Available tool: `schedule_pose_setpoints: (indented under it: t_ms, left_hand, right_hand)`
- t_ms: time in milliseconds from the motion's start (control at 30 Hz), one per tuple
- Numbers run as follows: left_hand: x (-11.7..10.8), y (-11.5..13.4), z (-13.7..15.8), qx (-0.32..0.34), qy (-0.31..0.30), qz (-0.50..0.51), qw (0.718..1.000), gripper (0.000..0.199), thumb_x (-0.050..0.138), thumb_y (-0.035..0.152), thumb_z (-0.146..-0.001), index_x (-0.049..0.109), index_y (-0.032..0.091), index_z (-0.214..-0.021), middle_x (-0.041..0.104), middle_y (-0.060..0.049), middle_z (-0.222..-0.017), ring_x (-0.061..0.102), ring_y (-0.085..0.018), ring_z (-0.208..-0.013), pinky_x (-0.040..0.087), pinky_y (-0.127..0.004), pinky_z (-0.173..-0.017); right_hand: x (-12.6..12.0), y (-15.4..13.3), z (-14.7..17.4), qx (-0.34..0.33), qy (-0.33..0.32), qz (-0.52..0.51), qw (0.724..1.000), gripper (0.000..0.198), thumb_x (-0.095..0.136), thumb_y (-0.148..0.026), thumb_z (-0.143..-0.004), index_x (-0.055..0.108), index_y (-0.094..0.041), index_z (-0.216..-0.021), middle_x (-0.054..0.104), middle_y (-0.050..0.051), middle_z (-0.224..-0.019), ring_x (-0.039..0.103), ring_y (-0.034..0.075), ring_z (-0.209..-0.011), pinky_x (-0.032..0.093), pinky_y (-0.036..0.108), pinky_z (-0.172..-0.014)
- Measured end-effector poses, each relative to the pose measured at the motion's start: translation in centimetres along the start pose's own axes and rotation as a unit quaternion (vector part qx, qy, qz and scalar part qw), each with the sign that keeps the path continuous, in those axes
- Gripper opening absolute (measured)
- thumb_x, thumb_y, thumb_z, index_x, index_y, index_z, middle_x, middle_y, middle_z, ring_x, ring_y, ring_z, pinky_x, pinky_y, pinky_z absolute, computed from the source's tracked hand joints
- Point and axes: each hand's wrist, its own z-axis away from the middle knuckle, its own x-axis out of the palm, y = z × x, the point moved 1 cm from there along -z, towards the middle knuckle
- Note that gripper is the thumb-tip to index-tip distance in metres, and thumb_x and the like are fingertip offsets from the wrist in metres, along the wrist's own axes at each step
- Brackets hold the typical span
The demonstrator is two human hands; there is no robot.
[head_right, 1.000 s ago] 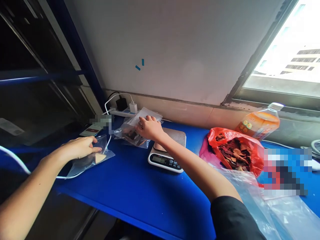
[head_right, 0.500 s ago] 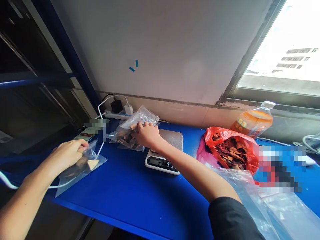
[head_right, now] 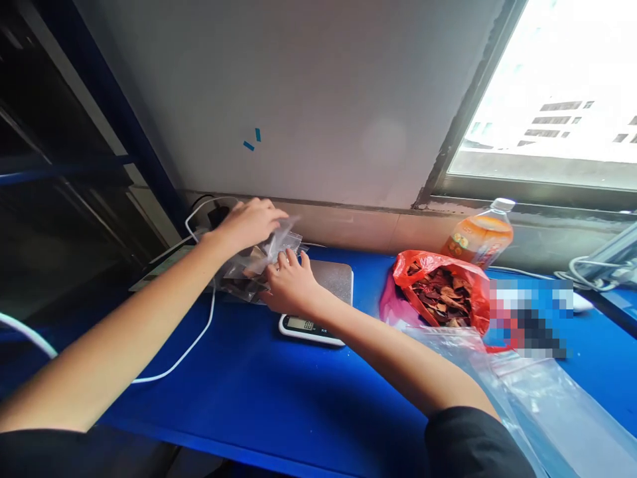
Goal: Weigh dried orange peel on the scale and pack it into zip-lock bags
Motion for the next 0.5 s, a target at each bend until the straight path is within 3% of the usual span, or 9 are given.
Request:
schedule_pose_setpoints:
  t_ms: [67,167,267,400,500]
  left_hand:
    - [2.9,-0.5,-0.5,-0.014,-0.061,0.012,0.998,0.027,0.066,0.027,-0.089,0.068,0.026,-0.117,0.065,-0.008,-0.122,0.054,-0.031,-0.122,0.040,-0.054,-0.106]
    - [5.2,-1.9,-0.1,-0.046,-0.096,0.047,0.993,0.034,0.061,0.035,-0.095,0.059,0.018,-0.124,0.059,-0.011,-0.129,0.060,-0.026,-0.113,0.051,-0.050,-0.096]
    - [5.0,-3.5,0.2,-0.073,-0.087,0.098,0.989,0.036,0.060,0.035,-0.096,0.057,0.017,-0.126,0.059,-0.011,-0.129,0.061,-0.025,-0.110,0.054,-0.047,-0.093]
    - [4.6,-5.8,1.0,-0.153,-0.041,0.150,0.976,0.035,0.060,0.035,-0.096,0.057,0.018,-0.126,0.059,-0.011,-0.129,0.061,-0.024,-0.110,0.054,-0.046,-0.092]
    - [5.5,-7.0,2.4,-0.206,-0.052,0.196,0.957,0.036,0.061,0.035,-0.095,0.057,0.017,-0.126,0.060,-0.010,-0.126,0.062,-0.024,-0.107,0.055,-0.045,-0.090]
  right_hand:
    - [-1.0,0.8,0.8,0.004,0.008,-0.002,1.000,0.043,0.058,-0.045,-0.090,0.063,-0.013,-0.119,0.061,0.020,-0.127,0.045,0.037,-0.132,0.028,0.060,-0.111]
    - [-2.0,2.2,0.3,0.042,0.021,-0.027,0.999,0.040,0.053,-0.043,-0.094,0.062,-0.011,-0.117,0.068,0.018,-0.112,0.058,0.030,-0.116,0.039,0.048,-0.105]
    - [-1.8,3.0,-2.3,0.099,0.006,-0.092,0.991,0.051,0.050,-0.048,-0.094,0.053,-0.010,-0.129,0.062,0.021,-0.124,0.057,0.031,-0.119,0.042,0.046,-0.103]
    - [-0.2,3.3,-6.7,0.192,-0.096,-0.215,0.953,0.086,0.053,-0.067,-0.084,0.032,-0.015,-0.149,0.035,0.024,-0.152,0.048,0.036,-0.132,0.042,0.048,-0.104]
    - [0.7,3.7,-8.6,0.192,-0.151,-0.241,0.939,0.094,0.057,-0.069,-0.079,0.029,-0.017,-0.152,0.032,0.024,-0.154,0.051,0.035,-0.131,0.047,0.047,-0.101]
